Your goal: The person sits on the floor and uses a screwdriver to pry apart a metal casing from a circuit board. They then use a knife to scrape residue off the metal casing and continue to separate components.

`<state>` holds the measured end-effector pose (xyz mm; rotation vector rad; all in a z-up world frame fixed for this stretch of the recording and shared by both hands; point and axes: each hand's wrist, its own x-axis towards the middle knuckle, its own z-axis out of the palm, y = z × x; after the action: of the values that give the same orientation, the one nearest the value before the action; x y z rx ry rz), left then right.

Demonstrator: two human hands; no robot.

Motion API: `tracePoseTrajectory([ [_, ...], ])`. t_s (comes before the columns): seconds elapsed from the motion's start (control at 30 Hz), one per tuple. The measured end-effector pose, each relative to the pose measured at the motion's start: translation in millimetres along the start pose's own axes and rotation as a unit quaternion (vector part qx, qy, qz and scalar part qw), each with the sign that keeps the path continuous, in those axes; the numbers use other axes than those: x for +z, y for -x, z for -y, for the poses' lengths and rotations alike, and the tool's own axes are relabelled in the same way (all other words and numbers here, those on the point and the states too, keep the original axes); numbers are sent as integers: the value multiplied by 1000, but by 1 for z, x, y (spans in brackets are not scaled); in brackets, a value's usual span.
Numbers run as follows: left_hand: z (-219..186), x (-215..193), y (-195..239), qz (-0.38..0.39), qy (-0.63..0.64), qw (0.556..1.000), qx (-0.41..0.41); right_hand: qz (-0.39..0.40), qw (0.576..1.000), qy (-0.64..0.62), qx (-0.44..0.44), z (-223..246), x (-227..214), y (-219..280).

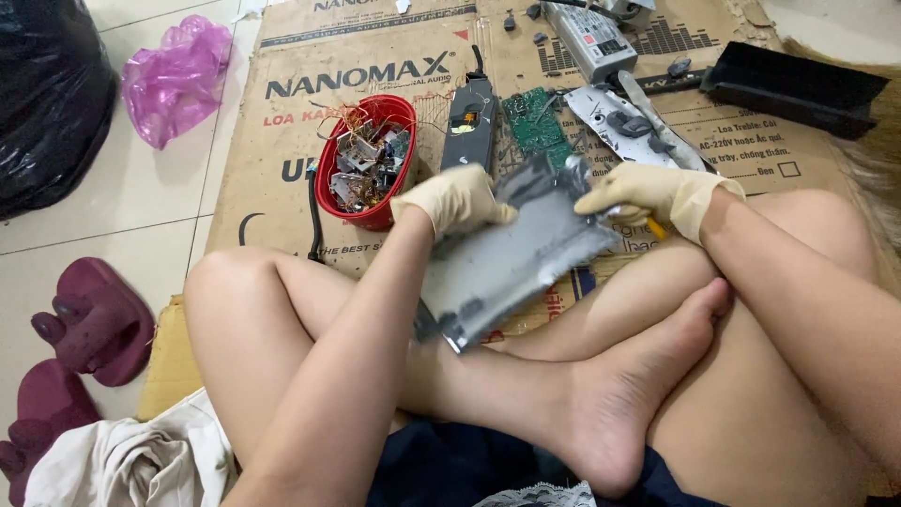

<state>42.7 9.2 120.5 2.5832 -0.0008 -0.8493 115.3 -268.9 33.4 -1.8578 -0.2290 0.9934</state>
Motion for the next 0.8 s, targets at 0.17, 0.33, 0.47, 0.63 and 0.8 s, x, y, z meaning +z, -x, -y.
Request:
tracePoseTrajectory([
  [0.17,-3,-53,-12,-230,139,963,3,-92,977,-169,-97,-14,-8,-6],
  [0.33,18,-6,3,-630,176,749,108,-45,935,-342,-83,-4,-7,-14],
  [0.47,30,66,-35,-448,363,814,-74,-204,922,-327,-18,56,73,14],
  [0.63,41,111,-81,-232,638,734,-3,-399,841,-359,67,37,121,-37],
  [0.8,59,128,-112,-183,746,640,28,-476,813,-315,116,-18,132,-91],
])
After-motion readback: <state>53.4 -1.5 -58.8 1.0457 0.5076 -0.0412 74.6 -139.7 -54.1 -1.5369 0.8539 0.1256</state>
